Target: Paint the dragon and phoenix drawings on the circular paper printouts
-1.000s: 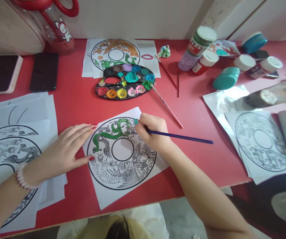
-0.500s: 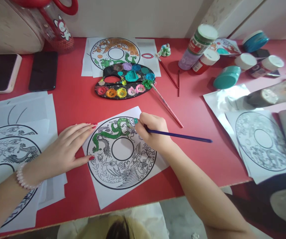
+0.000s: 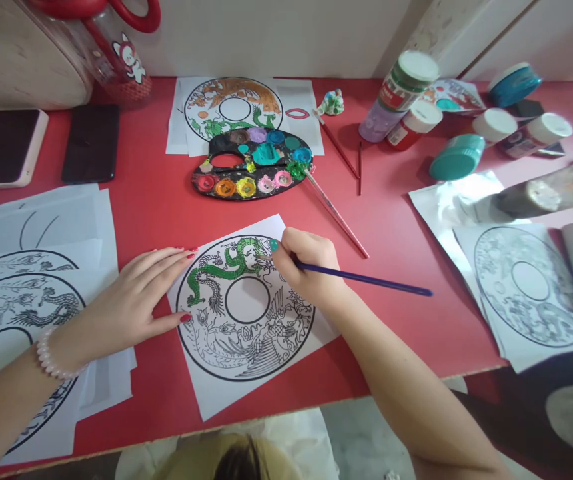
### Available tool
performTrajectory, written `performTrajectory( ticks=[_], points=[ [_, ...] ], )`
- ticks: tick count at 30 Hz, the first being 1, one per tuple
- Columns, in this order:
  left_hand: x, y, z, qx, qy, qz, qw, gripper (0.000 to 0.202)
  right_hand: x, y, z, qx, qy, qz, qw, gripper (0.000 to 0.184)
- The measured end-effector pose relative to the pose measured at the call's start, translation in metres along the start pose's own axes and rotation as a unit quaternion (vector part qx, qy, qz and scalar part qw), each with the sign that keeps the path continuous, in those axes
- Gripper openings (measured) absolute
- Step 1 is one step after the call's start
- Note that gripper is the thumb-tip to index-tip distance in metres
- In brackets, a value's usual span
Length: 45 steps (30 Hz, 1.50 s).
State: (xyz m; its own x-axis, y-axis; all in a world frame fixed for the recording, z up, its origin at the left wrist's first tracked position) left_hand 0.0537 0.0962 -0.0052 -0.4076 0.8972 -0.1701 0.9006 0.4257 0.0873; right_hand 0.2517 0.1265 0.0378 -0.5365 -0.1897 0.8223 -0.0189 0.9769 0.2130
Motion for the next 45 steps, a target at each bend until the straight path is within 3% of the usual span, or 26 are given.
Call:
performTrajectory(
  ticks=[13, 23, 30, 38, 45],
  points=[
    [0.002, -0.001, 0.003, 0.009, -0.012, -0.011, 1.000, 0.083, 0.002, 0.001, 0.001, 0.004, -0.023, 0.000, 1.000, 0.032],
    [0.002, -0.001, 0.002, 0.003, -0.016, -0.009, 1.000, 0.081, -0.004, -0.001, -0.017, -0.056, -0.045, 0.038, 0.997, 0.036],
    [0.003, -0.001, 0.002, 0.005, -0.021, -0.012, 1.000, 0.082, -0.002, -0.001, -0.002, 0.003, -0.010, 0.008, 1.000, 0.032],
    [0.003, -0.001, 0.000, -0.006, -0.030, -0.012, 0.999, 0.080, -0.001, 0.000, -0.010, -0.036, -0.047, 0.026, 0.998, 0.034],
    [0.003, -0.001, 0.002, 0.005, -0.025, -0.014, 1.000, 0.082, 0.002, 0.000, -0.005, -0.020, -0.034, 0.016, 0.999, 0.034]
  ],
)
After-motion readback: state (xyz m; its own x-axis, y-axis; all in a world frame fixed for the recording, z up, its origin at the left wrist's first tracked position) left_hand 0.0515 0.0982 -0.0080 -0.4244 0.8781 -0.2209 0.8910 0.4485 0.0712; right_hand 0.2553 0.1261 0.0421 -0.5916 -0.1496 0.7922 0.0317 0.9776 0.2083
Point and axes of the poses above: each hand's wrist, its own y-axis towards the middle knuckle, its own z-axis out of the palm, x = y × z, the point moved 10 cm from there along y, towards the middle knuckle, and after that the axes turned 12 degrees about z, right-handed, at the moved point
